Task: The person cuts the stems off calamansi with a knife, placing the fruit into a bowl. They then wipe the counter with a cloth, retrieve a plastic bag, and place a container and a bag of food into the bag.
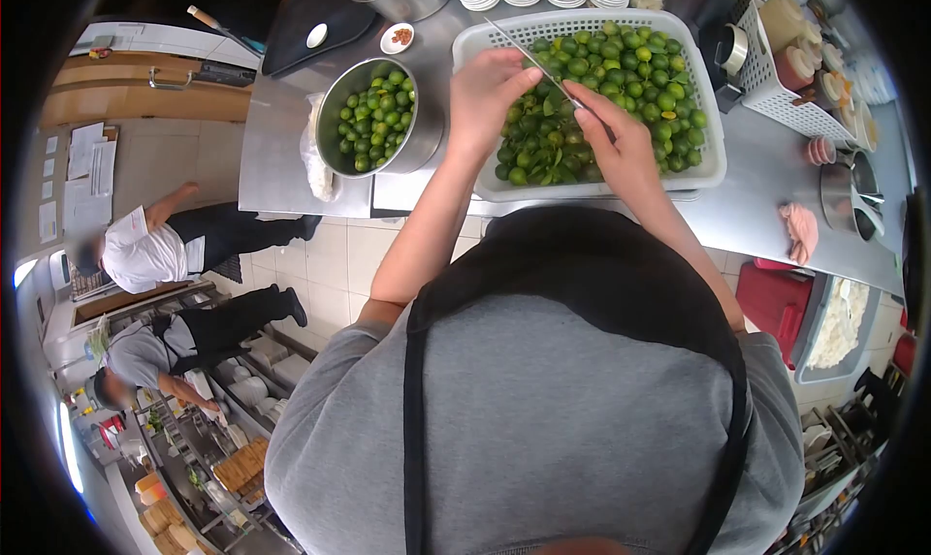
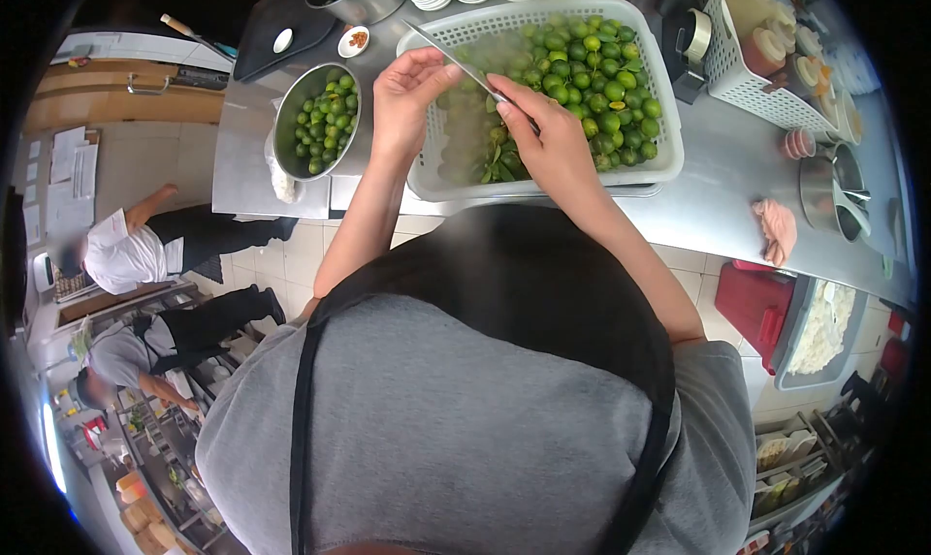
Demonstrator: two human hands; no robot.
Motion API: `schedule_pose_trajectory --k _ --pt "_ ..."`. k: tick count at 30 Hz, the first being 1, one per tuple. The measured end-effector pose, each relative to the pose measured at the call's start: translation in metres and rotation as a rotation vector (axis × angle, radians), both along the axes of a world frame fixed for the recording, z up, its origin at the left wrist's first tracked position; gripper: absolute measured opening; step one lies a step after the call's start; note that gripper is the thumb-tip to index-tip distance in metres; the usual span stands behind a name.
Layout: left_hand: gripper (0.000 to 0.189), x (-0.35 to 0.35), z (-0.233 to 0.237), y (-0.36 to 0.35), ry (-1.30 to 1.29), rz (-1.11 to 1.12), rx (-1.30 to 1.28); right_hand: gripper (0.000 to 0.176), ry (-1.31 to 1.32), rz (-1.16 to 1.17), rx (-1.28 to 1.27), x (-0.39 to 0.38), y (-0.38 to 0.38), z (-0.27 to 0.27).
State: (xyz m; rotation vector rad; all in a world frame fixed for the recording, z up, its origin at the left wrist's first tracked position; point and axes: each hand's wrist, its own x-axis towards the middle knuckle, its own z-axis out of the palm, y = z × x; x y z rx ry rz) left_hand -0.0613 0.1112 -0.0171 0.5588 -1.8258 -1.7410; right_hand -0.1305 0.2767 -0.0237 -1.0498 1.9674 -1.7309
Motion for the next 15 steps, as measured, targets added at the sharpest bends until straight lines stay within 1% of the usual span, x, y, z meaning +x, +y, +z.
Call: schedule_pose_trajectory --k 1,3,4,6,7,9,11,13,15 --pt "0.018 0.001 0.000 -0.001 0.000 0.000 0.000 0.029 0.000 0.000 0.000 0.000 -0.001 0.000" --pt "0.016 0.003 -0.001 -0.004 0.054 -0.092 0.200 0.028 0.014 0.005 -0.035 0.000 -0.002 -0.002" --pt "0.016 0.003 0.000 -0.004 0.053 -0.091 0.201 0.028 0.013 0.006 -0.033 0.000 -0.001 -0.002" --pt "0.021 0.004 0.003 -0.007 0.165 -0.159 0.479 0.028 0.042 0.018 -0.016 0.001 0.000 0.000" --pt "0.021 0.005 0.003 -0.012 0.164 -0.156 0.480 0.028 0.040 0.020 -0.014 0.000 0.001 -0.002" --pt "0.016 0.005 0.001 -0.026 0.184 -0.098 0.633 0.028 0.059 0.023 0.017 -0.003 0.004 -0.007" --pt "0.017 0.006 0.000 -0.036 0.235 -0.120 0.619 0.028 0.042 0.033 0.028 -0.003 0.008 -0.010" --pt "0.023 0.008 0.001 -0.042 0.310 -0.130 0.709 0.028 0.021 0.042 0.039 -0.004 0.014 -0.013" --pt "0.026 0.011 -0.014 -0.050 0.297 -0.120 0.714 0.028 -0.002 0.035 0.027 -0.007 0.017 -0.015"
